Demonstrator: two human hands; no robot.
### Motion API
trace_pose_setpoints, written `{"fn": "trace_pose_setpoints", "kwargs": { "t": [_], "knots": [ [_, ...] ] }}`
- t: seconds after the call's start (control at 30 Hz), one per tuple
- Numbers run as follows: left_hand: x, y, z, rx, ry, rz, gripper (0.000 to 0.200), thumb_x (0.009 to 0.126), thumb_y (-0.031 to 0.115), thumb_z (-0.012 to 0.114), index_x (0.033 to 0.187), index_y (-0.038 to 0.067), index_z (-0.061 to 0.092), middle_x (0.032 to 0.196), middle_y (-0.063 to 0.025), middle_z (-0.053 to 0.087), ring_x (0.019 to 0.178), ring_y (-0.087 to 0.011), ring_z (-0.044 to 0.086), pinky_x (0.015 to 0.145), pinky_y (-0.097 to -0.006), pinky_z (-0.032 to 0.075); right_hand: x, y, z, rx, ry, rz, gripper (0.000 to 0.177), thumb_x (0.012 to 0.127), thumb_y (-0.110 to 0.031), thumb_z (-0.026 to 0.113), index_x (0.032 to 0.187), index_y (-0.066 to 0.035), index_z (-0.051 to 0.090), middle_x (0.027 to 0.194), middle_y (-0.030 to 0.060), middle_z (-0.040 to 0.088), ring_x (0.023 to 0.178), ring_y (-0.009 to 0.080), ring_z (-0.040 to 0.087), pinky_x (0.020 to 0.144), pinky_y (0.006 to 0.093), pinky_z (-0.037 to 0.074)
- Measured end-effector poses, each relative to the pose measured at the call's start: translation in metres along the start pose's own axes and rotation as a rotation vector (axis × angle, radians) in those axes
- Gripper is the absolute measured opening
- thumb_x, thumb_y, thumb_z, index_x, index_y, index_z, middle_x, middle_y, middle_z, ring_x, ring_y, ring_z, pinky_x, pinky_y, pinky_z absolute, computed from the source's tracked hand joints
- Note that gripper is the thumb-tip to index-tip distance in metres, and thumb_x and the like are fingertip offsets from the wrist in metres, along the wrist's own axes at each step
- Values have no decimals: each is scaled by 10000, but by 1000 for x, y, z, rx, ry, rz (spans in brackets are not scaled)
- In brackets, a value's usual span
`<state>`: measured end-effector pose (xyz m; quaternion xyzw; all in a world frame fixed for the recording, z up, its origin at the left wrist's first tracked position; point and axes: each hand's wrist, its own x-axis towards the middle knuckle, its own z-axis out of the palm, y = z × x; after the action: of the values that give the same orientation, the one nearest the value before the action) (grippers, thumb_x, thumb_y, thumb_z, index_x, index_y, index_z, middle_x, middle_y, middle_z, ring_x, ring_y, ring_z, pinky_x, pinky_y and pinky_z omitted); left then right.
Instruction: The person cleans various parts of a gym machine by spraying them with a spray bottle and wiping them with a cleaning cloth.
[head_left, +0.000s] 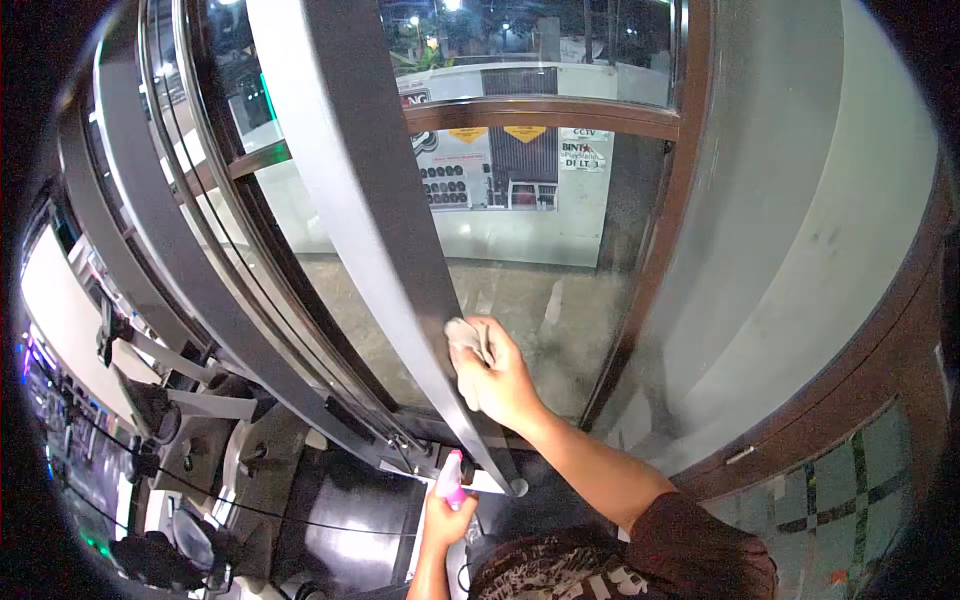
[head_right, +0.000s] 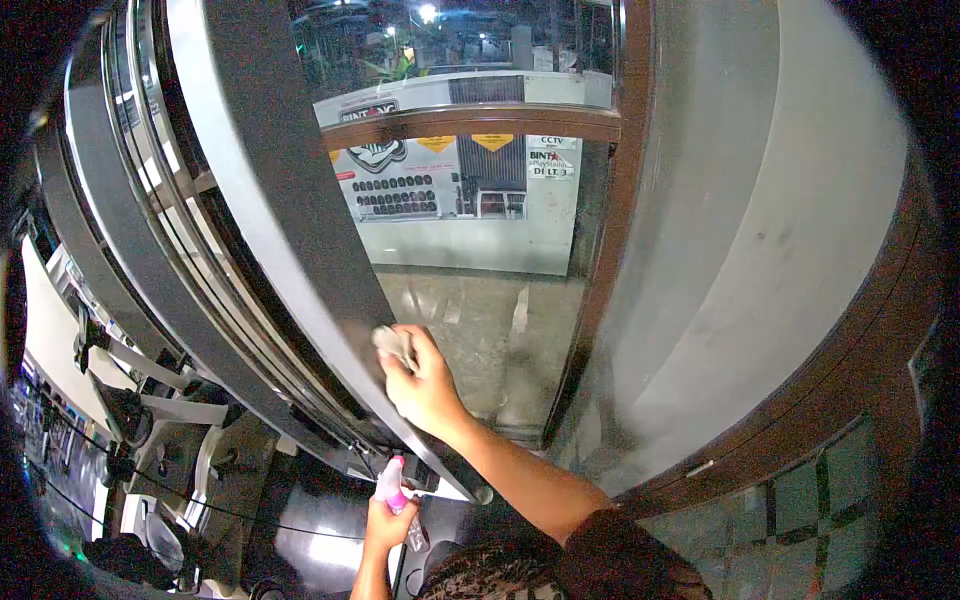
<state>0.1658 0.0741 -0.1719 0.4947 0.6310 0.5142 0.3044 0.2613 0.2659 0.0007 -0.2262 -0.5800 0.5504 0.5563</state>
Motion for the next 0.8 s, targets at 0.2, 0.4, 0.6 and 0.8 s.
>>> {"fn": "trace_pose_setpoints", "kwargs": {
  "t": [0.2,0.4,0.6,0.8],
  "knots": [
    [2,2,1,-39,2,59,748,760,-76,648,1469,36,440,1044,-22,638,898,-122,595,847,-282,499,-2,62,-5,-311,150,-440,287,840,-26,680,1114,15,606,1041,177,602,945,330,627,849,359,498],
    [-3,7,-5,-50,2,18,533,758,19,700,1274,11,570,977,-67,677,874,-157,635,812,-313,512,-88,213,-54,-508,217,51,310,906,-141,647,1178,-7,583,1094,225,635,1023,399,630,868,424,494],
    [-8,12,-7,-49,40,30,360,749,72,728,1090,-7,643,893,-83,678,819,-172,638,771,-328,514,-138,281,-68,-283,265,598,196,938,-172,619,1108,-83,579,840,151,669,717,306,664,632,417,516],
    [-5,-6,-15,-3,-47,20,702,767,-32,655,1434,23,443,1015,-52,639,873,-125,610,791,-285,516,-51,140,-34,31,218,549,107,955,-95,582,1061,-84,572,697,36,579,484,175,548,415,349,414]
  ]
}}
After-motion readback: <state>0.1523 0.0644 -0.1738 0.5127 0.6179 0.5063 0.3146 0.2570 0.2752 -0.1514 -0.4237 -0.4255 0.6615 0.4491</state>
